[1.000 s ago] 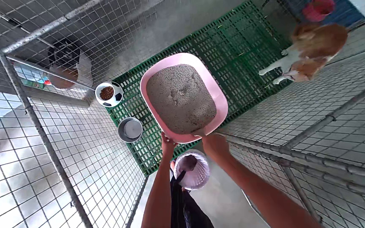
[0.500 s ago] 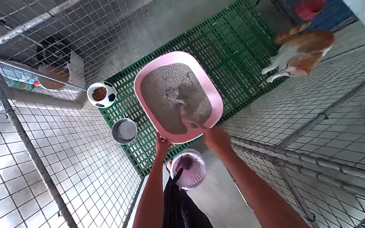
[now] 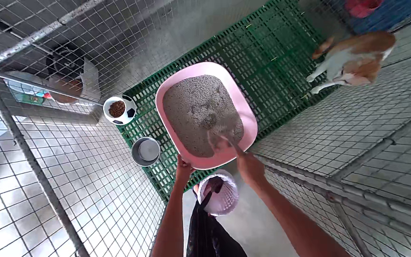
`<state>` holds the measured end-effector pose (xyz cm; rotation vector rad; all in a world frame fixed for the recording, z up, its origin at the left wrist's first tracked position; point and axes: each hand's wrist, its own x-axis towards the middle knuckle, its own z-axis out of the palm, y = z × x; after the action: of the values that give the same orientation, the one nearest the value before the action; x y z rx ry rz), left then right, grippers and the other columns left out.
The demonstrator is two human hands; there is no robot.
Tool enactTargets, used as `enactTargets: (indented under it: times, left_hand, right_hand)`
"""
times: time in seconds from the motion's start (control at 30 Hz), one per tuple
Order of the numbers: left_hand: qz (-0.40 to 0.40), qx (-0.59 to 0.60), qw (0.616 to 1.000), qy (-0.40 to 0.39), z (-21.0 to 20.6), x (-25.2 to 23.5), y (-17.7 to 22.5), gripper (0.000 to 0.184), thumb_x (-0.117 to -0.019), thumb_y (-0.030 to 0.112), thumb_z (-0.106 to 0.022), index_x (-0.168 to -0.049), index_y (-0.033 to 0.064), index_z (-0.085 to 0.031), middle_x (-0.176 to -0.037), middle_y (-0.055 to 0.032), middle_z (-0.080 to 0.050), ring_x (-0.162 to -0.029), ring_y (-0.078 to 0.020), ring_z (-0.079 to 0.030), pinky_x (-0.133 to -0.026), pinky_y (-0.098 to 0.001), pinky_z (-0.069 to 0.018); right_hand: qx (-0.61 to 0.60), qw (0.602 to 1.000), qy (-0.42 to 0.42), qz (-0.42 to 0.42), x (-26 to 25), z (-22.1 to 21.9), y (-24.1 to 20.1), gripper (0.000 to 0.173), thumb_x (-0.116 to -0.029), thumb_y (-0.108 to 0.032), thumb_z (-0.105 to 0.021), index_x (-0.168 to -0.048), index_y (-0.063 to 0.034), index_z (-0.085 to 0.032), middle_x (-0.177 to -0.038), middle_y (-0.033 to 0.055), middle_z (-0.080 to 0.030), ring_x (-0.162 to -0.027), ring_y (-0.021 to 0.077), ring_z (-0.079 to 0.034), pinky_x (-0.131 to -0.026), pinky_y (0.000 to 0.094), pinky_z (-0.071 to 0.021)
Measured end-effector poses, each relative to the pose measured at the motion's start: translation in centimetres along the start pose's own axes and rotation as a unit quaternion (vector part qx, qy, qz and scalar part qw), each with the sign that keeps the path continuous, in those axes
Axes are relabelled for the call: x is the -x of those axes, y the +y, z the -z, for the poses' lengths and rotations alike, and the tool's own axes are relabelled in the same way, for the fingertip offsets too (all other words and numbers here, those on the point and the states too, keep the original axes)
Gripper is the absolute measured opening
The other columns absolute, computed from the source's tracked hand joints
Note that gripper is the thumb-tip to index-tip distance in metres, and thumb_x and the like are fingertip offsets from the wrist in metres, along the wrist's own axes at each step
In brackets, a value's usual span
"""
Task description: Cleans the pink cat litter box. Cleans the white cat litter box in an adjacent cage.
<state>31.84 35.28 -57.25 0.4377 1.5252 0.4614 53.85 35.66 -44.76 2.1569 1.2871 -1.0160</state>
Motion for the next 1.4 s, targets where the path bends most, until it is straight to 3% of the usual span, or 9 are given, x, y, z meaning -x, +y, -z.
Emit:
enactTargets:
  times: [0.17, 0.4, 0.53, 0.63, 0.73, 0.93, 1.1, 1.2, 1.4]
  left_hand:
    - [0.003, 0.003, 1.0, 0.0, 0.2, -0.1, 0.3, 0.083, -0.1003, -0.01, -0.052, -0.163, 0.0103, -0.002, -0.136, -0.0312, -0.049, -0.104, -0.0328, -0.067, -0.082, -0.0434, -0.0593]
    - [0.006, -0.005, 1.0, 0.0, 0.3, 0.2, 0.3, 0.084, -0.0996, -0.011, -0.052, -0.163, 0.0098, -0.001, -0.133, -0.0304, -0.05, -0.1, -0.0319, -0.067, -0.08, -0.0422, -0.0597]
    - [0.008, -0.006, 1.0, -0.009, 0.5, 0.2, 0.6, 0.086, -0.0995, -0.012, -0.051, -0.163, 0.0099, 0.003, -0.135, -0.0306, -0.049, -0.101, -0.0309, -0.067, -0.081, -0.0409, -0.0594]
    - [-0.001, -0.022, 1.0, -0.011, 0.7, -0.4, -0.1, 0.085, -0.0997, -0.011, -0.051, -0.163, 0.0091, 0.002, -0.135, -0.031, -0.05, -0.098, -0.0309, -0.069, -0.08, -0.0412, -0.0606]
    - [0.0, -0.016, 1.0, -0.005, 0.9, -0.3, -0.2, 0.084, -0.0996, -0.011, -0.051, -0.163, 0.0096, 0.001, -0.137, -0.0314, -0.049, -0.098, -0.0308, -0.069, -0.079, -0.0411, -0.0602]
    - [0.012, -0.017, 1.0, -0.008, 0.6, 0.0, 0.4, 0.084, -0.1004, -0.011, -0.051, -0.163, 0.0092, 0.002, -0.138, -0.032, -0.048, -0.101, -0.0319, -0.068, -0.081, -0.041, -0.0598]
    - [0.009, -0.011, 1.0, -0.004, 0.5, -0.2, 0.2, 0.084, -0.1006, -0.01, -0.051, -0.163, 0.0098, 0.001, -0.138, -0.0313, -0.049, -0.102, -0.0315, -0.068, -0.081, -0.0409, -0.0598]
    - [0.009, -0.022, 1.0, -0.002, 0.4, -0.1, 0.1, 0.083, -0.101, -0.009, -0.051, -0.163, 0.009, 0.0, -0.136, -0.0311, -0.05, -0.098, -0.0307, -0.069, -0.08, -0.0403, -0.0601]
    - [0.015, -0.024, 1.0, -0.01, 0.5, -0.2, 0.5, 0.085, -0.0999, -0.01, -0.052, -0.163, 0.0098, 0.0, -0.136, -0.0313, -0.051, -0.1, -0.0318, -0.069, -0.081, -0.0418, -0.0601]
  right_hand:
    - [-0.006, 0.999, 0.032, 0.019, -7.1, 6.7, -4.4, 0.042, -0.1102, -0.015, -0.042, -0.15, -0.0048, -0.05, -0.141, 0.0329, -0.054, -0.124, 0.0506, -0.058, -0.099, 0.0626, -0.0479]
    - [-0.005, 1.0, 0.022, -0.018, -1.6, 2.1, -0.1, 0.046, -0.1102, -0.017, -0.044, -0.156, -0.014, -0.045, -0.142, 0.0314, -0.054, -0.114, 0.0498, -0.065, -0.093, 0.0609, -0.0524]
    - [-0.047, 0.997, 0.057, 0.004, -7.5, 5.5, -2.6, 0.046, -0.1103, -0.017, -0.044, -0.156, -0.0104, -0.045, -0.144, 0.035, -0.052, -0.123, 0.0535, -0.058, -0.1, 0.0652, -0.0463]
    - [-0.078, 0.989, 0.115, 0.043, -12.1, 8.0, -4.5, 0.037, -0.1094, -0.018, -0.048, -0.143, -0.0056, -0.058, -0.135, 0.0365, -0.057, -0.119, 0.0571, -0.058, -0.093, 0.0709, -0.0479]
    - [-0.077, 0.989, 0.116, 0.042, -10.0, 7.9, -5.0, 0.032, -0.108, -0.018, -0.05, -0.132, -0.0027, -0.065, -0.128, 0.0345, -0.061, -0.115, 0.0555, -0.061, -0.089, 0.0701, -0.0498]
    - [-0.015, 0.998, 0.044, 0.031, -7.6, 6.8, -5.7, 0.045, -0.111, -0.017, -0.042, -0.155, -0.0097, -0.046, -0.145, 0.0336, -0.051, -0.122, 0.0526, -0.058, -0.098, 0.0645, -0.0472]
    - [-0.056, 0.985, 0.128, 0.099, -14.7, 10.7, -7.4, 0.036, -0.11, -0.021, -0.046, -0.136, -0.0072, -0.066, -0.129, 0.0317, -0.064, -0.118, 0.0526, -0.062, -0.091, 0.0716, -0.0483]
    - [-0.11, 0.983, 0.113, 0.091, -9.4, 9.7, -4.7, 0.036, -0.1113, -0.026, -0.044, -0.132, -0.0074, -0.068, -0.122, 0.0297, -0.067, -0.115, 0.0515, -0.063, -0.09, 0.0719, -0.0475]
    - [-0.01, 1.0, -0.022, 0.005, 2.0, -1.3, 0.8, 0.043, -0.1115, -0.031, -0.044, -0.152, -0.0208, -0.054, -0.136, 0.0261, -0.061, -0.112, 0.0447, -0.067, -0.093, 0.0593, -0.0529]
